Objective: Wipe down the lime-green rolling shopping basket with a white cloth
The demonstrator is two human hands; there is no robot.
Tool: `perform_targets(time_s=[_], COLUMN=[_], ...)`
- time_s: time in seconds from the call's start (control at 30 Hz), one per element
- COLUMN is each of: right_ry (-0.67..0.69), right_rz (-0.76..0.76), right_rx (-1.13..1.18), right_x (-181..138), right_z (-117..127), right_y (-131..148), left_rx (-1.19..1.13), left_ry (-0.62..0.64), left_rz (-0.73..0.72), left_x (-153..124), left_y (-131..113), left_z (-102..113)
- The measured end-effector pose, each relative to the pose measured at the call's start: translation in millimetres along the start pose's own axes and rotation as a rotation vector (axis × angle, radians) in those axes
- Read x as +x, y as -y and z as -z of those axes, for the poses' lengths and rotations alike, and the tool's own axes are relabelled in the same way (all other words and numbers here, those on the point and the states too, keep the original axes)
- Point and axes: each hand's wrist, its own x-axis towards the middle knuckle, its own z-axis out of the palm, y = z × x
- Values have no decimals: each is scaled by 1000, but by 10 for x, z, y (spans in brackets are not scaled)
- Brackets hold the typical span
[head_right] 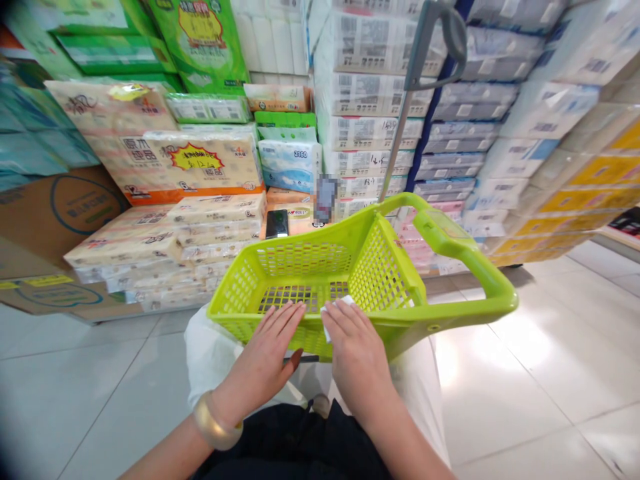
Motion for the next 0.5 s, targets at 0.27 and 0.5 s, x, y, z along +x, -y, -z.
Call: perform_targets(time_s=[0.27,0.5], right_ry=[104,17], right_rz=[86,-30], right_rx=[43,-64], right_x=[-99,-91], right_z=[317,199], right_y=[-220,-176], left_rx=[-29,-49], left_ry=[0,-8], left_rz=[8,13], left_x=[-19,-7], left_y=[-2,-10], left_z=[-2,-3])
